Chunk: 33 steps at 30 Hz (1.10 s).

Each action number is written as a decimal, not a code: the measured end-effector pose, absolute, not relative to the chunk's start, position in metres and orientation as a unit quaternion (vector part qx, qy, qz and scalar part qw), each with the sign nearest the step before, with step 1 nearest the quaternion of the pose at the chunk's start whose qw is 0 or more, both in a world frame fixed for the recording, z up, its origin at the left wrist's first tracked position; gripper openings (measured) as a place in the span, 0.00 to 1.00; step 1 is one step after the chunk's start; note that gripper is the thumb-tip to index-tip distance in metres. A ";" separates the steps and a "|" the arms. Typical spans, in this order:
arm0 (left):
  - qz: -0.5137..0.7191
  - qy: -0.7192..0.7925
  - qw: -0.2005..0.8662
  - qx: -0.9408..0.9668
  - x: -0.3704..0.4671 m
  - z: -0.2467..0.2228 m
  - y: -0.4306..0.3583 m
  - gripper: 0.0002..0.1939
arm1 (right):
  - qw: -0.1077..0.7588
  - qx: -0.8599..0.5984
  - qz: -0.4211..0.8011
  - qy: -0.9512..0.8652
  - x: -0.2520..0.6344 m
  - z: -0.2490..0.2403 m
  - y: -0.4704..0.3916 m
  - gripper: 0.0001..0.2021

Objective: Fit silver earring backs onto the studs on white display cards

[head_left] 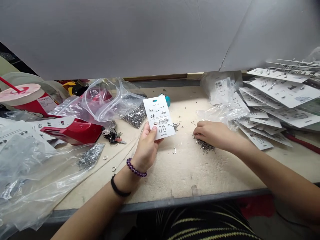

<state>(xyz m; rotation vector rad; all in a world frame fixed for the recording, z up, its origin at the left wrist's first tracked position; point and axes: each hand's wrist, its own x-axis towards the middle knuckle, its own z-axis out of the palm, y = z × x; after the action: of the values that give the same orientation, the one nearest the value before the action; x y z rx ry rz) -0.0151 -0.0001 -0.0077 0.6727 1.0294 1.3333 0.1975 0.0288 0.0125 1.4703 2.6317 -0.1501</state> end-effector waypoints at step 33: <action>0.480 0.378 0.668 0.425 -0.010 -0.012 -0.011 0.22 | -0.455 0.424 -0.657 0.427 0.155 0.010 -0.009 0.07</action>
<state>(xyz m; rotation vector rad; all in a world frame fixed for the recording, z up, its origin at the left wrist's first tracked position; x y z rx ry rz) -0.0099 -0.0108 -0.0120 0.9591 0.8519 1.0828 0.1551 -0.0093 0.0105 1.9453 1.9583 -3.0144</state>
